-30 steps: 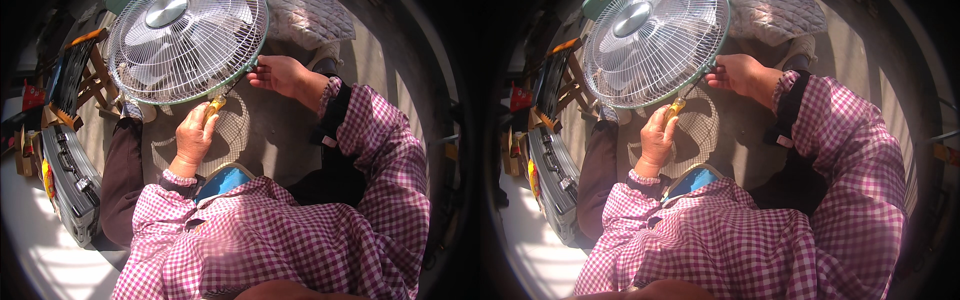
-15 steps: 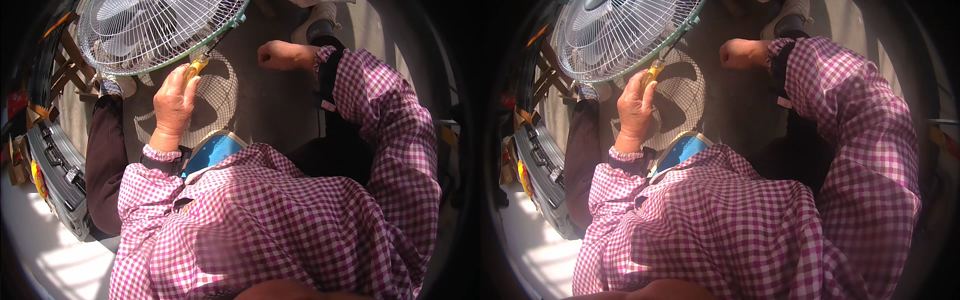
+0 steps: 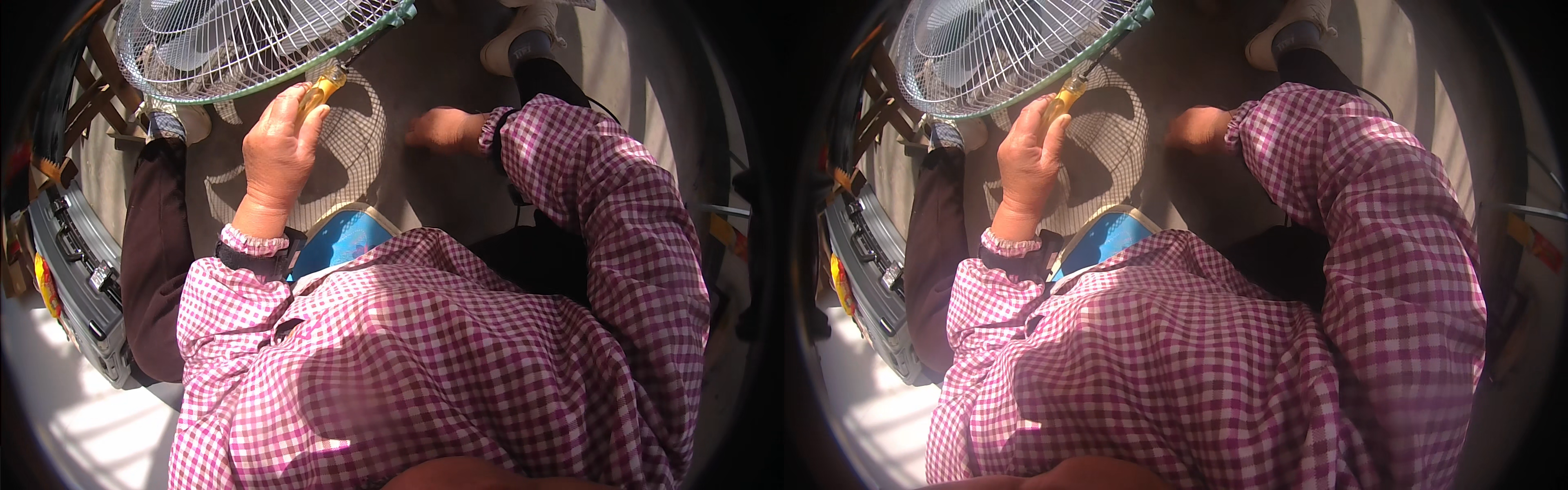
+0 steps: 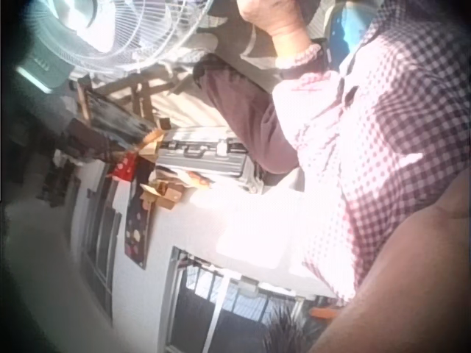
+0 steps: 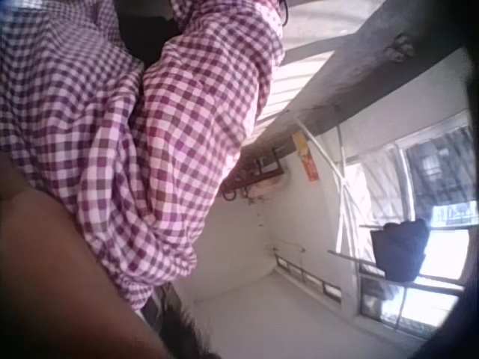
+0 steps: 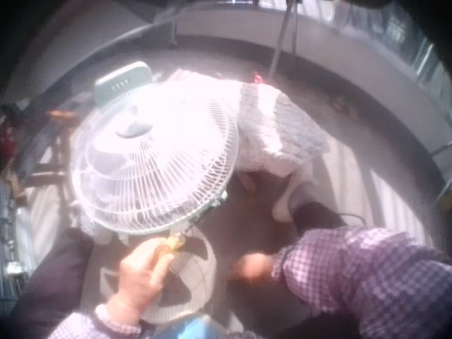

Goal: The person uses a screwdriver to loosen and tighten screws on the front grille of a standing fan. They repeatedly adjust the screwdriver and reposition their hands while working on the fan's outer ring.

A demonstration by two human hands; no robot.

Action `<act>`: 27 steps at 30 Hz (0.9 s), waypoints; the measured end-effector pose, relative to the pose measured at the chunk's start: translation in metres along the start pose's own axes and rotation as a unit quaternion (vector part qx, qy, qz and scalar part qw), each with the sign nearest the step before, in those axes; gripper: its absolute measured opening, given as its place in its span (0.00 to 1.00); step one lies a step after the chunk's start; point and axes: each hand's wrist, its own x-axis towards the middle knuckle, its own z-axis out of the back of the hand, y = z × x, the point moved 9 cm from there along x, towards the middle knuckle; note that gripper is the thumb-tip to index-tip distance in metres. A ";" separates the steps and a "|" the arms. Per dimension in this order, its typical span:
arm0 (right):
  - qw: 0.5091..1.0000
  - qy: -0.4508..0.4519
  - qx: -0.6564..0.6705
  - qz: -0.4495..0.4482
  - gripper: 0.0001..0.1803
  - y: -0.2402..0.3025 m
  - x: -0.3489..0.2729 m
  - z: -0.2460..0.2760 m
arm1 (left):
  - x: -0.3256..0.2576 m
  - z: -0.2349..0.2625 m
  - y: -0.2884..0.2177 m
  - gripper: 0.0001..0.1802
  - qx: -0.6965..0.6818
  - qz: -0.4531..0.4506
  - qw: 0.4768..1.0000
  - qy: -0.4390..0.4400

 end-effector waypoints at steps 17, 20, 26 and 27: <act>0.988 -0.074 0.057 -0.125 0.07 -0.020 -0.003 0.049 | 0.001 0.001 -0.003 0.17 -0.023 0.007 1.000 -0.003; 0.820 -0.180 0.510 -0.187 0.07 -0.074 -0.036 0.119 | 0.001 0.001 -0.004 0.17 -0.027 -0.001 1.000 0.000; 0.649 -0.264 0.710 -0.071 0.06 -0.080 -0.064 0.179 | -0.001 0.001 -0.006 0.18 -0.022 0.004 1.000 0.007; 0.651 -0.259 0.710 -0.071 0.06 -0.077 -0.060 0.178 | -0.001 0.001 -0.007 0.18 -0.025 0.003 1.000 0.008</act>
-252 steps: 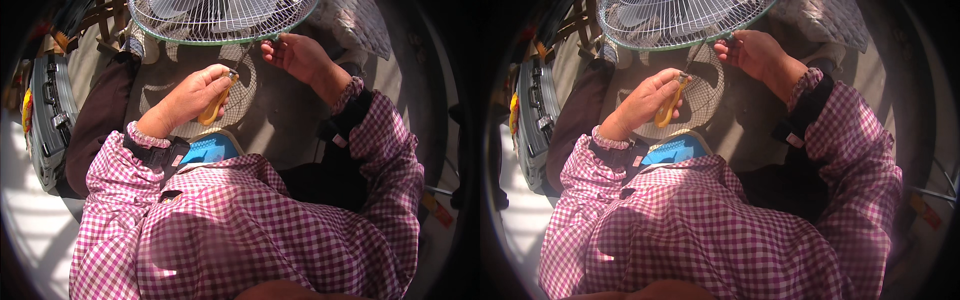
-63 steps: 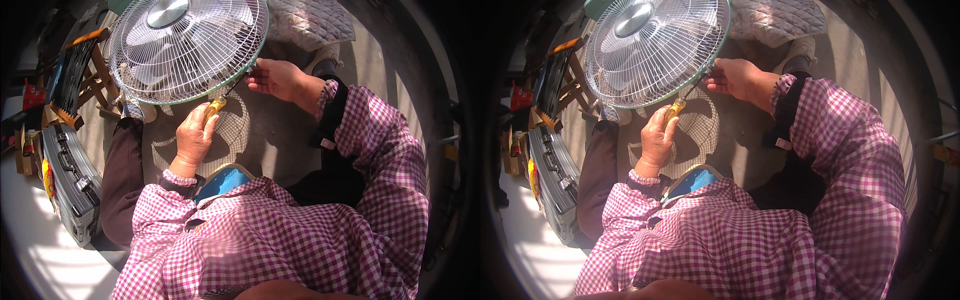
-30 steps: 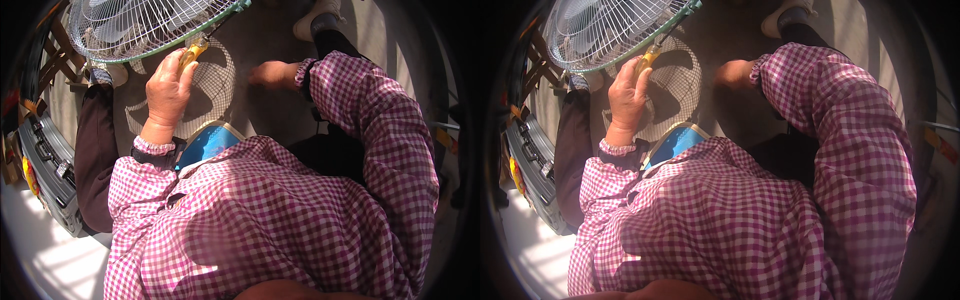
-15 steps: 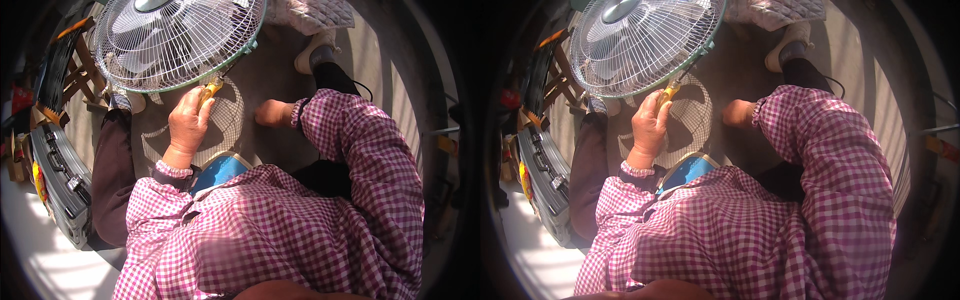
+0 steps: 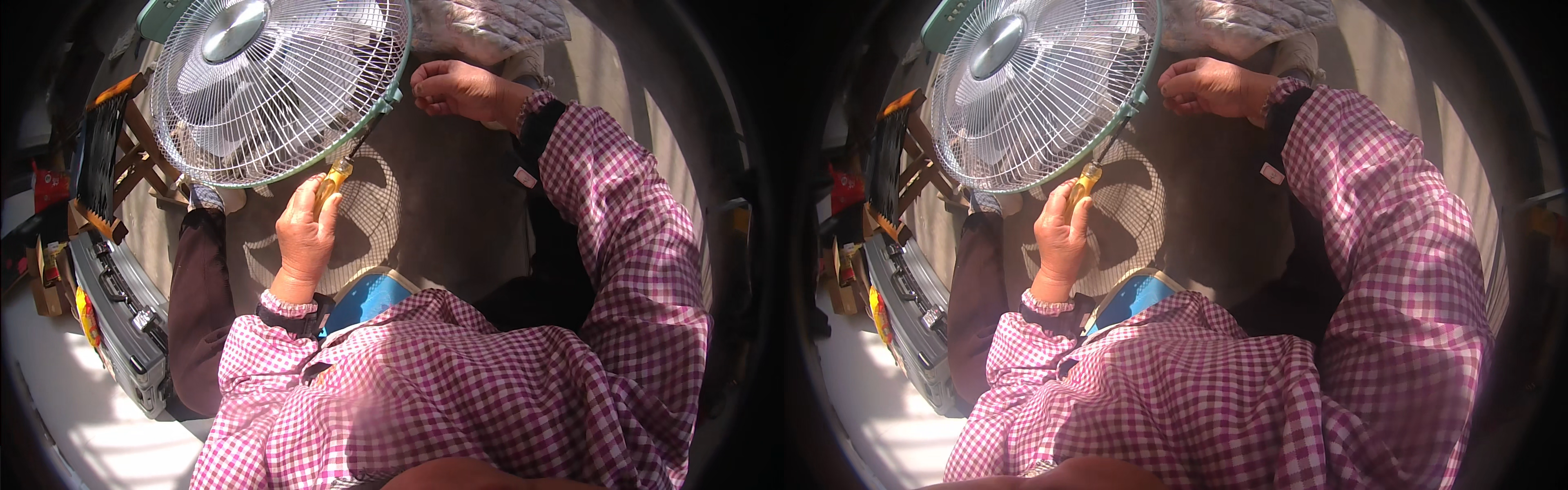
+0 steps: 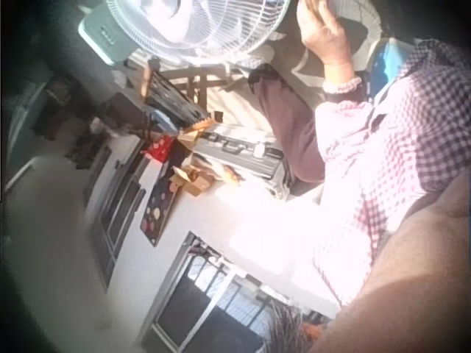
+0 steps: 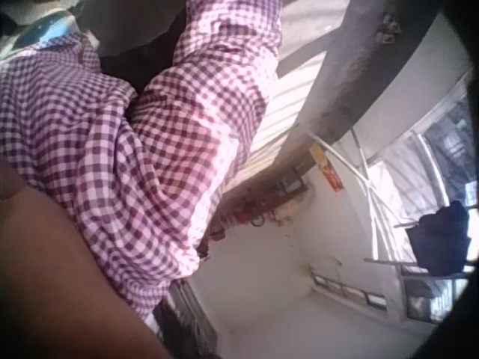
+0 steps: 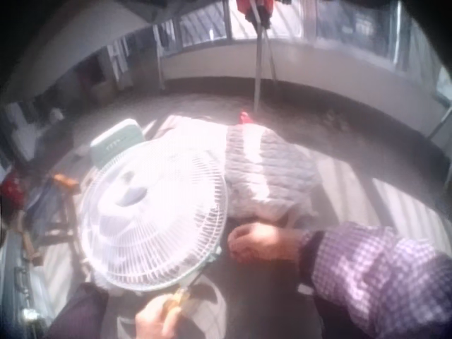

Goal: The person uses a screwdriver to loosen and tighten screws on the front grille of a standing fan. They repeatedly adjust the screwdriver and reposition their hands while working on the fan's outer ring.

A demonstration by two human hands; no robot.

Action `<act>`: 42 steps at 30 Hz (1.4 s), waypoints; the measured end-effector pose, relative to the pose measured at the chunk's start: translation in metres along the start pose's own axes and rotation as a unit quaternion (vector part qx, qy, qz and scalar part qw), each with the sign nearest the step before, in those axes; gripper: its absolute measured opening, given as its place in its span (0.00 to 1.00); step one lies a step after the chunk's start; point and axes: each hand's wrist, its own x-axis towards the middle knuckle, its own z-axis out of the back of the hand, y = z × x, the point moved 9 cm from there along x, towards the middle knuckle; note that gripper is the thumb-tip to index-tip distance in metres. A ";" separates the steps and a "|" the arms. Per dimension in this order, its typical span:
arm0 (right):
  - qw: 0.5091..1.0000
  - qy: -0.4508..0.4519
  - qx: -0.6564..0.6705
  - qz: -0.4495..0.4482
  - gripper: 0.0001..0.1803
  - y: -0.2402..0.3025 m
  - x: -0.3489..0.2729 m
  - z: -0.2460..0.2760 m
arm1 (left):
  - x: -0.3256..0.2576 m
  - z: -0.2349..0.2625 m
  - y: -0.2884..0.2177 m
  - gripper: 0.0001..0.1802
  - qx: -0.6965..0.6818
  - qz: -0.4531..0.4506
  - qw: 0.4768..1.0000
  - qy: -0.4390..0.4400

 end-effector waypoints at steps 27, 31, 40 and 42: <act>0.997 0.015 0.081 0.011 0.09 -0.002 0.013 -0.008 | -0.001 -0.003 0.004 0.18 -0.009 0.026 0.999 0.028; 0.997 0.010 0.076 0.019 0.08 -0.001 0.011 -0.008 | -0.001 -0.004 0.005 0.18 -0.006 0.029 0.999 0.031; 0.997 -0.013 0.067 0.021 0.09 -0.002 0.011 -0.010 | -0.001 -0.004 0.003 0.17 -0.010 0.034 0.999 0.031; 0.998 -0.020 0.063 0.018 0.10 -0.002 0.010 -0.009 | -0.001 -0.003 0.002 0.17 -0.010 0.033 0.999 0.029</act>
